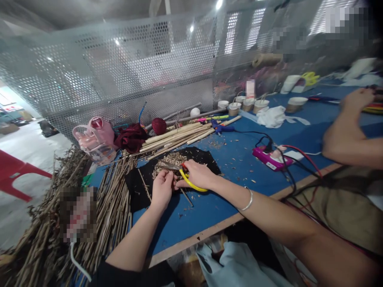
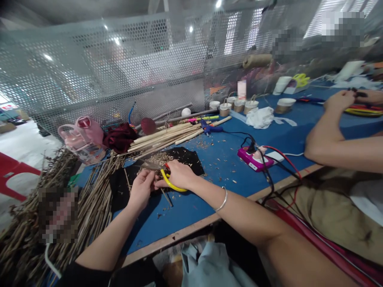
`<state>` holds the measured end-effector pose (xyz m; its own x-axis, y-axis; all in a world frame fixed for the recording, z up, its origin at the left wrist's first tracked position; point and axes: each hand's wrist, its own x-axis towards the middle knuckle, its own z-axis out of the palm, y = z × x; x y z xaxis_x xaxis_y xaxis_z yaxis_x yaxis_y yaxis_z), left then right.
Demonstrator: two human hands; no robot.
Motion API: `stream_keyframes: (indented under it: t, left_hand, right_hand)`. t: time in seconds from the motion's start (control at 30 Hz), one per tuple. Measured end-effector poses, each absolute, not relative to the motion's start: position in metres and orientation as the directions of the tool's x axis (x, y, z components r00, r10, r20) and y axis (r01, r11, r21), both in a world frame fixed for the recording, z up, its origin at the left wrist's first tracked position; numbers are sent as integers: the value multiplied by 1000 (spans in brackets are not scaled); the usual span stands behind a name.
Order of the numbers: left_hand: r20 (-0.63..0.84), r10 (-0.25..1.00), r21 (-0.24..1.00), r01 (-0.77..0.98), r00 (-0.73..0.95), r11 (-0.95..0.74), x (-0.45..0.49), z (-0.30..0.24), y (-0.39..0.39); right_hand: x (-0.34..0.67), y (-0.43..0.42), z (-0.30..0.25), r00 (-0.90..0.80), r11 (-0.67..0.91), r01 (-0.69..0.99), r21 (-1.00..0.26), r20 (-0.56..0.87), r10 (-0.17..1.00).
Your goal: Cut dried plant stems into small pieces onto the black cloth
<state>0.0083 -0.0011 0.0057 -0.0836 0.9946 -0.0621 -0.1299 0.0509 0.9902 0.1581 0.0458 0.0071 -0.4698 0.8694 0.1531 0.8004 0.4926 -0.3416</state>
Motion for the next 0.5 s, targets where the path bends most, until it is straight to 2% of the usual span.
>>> stream_keyframes:
  t: [0.13,0.33,0.5]
  left_hand:
    - [-56,994,996,-78,-94,49,6,4,0]
    - [-4,988,994,109,-153,21,4,3,0]
    - [-5,991,1000,29,-135,10,6,2,-1]
  right_hand:
    - [158,45,5,-474,504,794,-339,175,863]
    - [155,42,7,-464,491,800,-345,164,871]
    - [153,40,10,-449,474,799,-371,156,880]
